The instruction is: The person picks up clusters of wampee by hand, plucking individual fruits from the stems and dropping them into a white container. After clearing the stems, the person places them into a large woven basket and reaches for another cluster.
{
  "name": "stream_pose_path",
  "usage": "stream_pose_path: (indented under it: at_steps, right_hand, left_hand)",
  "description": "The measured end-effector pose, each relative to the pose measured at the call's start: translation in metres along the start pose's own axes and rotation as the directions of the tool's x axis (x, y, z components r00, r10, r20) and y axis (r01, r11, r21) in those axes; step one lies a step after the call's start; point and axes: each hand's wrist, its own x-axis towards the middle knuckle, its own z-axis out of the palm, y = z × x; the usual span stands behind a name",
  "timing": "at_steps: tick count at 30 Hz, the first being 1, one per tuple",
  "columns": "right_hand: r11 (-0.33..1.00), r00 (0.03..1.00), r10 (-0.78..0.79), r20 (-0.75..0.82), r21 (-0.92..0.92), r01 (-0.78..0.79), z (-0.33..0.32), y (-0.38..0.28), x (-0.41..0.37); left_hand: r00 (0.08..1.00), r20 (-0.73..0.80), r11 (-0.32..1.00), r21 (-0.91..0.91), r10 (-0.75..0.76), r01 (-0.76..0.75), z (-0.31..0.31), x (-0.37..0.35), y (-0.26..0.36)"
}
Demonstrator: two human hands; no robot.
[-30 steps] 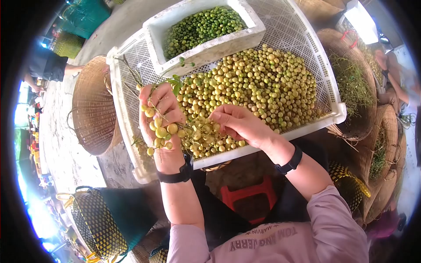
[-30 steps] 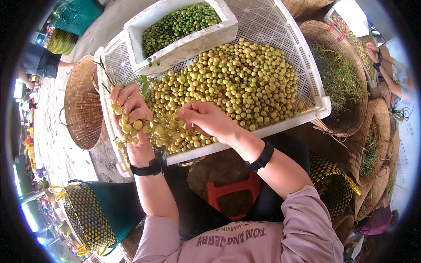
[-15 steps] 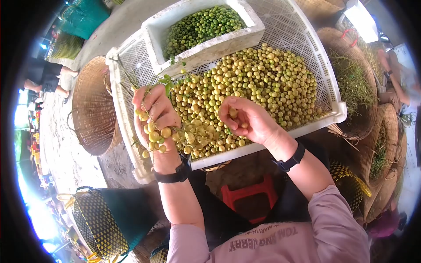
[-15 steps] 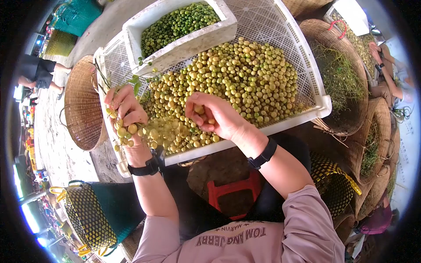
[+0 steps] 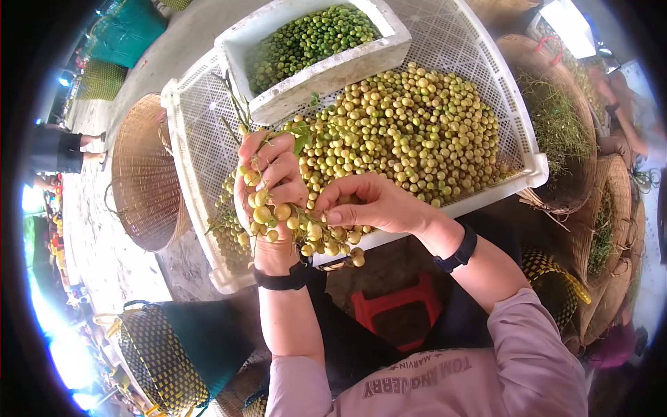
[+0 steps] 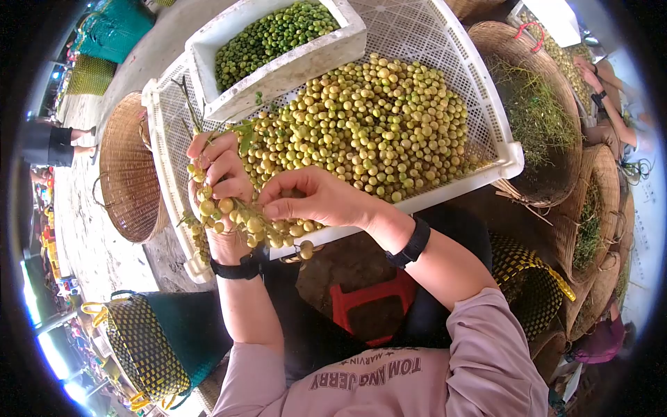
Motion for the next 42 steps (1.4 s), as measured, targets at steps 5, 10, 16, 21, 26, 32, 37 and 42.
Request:
stream_pose_path:
  at_steps: [5, 10, 16, 21, 26, 32, 37, 42]
  right_hand:
    - [0.975, 0.994, 0.108, -0.035, -0.189, -0.113, -0.011, -0.022, -0.006]
    - [0.916, 0.993, 0.113, 0.017, -0.388, -0.097, -0.023, -0.033, -0.009]
    - [0.848, 0.979, 0.036, -0.202, -0.512, -0.137, -0.028, -0.043, -0.013]
    - [0.255, 0.723, -0.666, -0.183, -0.967, -0.01, -0.047, -0.021, -0.001]
    - [0.327, 0.773, -0.616, -0.151, -0.942, 0.076, -0.03, -0.021, -0.002]
    - [0.857, 0.936, -0.163, -0.314, -0.514, -0.023, -0.007, -0.012, 0.0]
    - [0.997, 0.946, -0.077, -0.315, -0.014, 0.076, -0.017, -0.013, -0.002]
    - [0.955, 0.958, -0.02, -0.287, 0.277, 0.103, -0.02, -0.011, -0.003]
  left_hand:
    - [0.996, -0.021, 0.984, 0.157, 0.087, -0.083, -0.002, -0.002, 0.011]
    - [0.995, -0.058, 0.983, 0.168, 0.083, -0.073, -0.009, -0.001, 0.012]
    - [0.984, -0.035, 0.968, 0.189, 0.175, -0.165, -0.004, -0.004, 0.029]
    - [0.966, -0.003, 0.948, 0.193, 0.259, -0.254, -0.011, -0.006, 0.038]
    - [0.954, -0.036, 0.946, 0.149, 0.297, -0.289, -0.009, -0.005, 0.037]
    - [0.947, -0.066, 0.942, 0.146, 0.314, -0.302, -0.008, -0.004, 0.034]
    - [0.927, -0.033, 0.91, 0.206, 0.375, -0.361, -0.008, -0.008, 0.042]
    - [0.876, -0.056, 0.854, 0.26, 0.48, -0.451, -0.017, -0.01, 0.045]
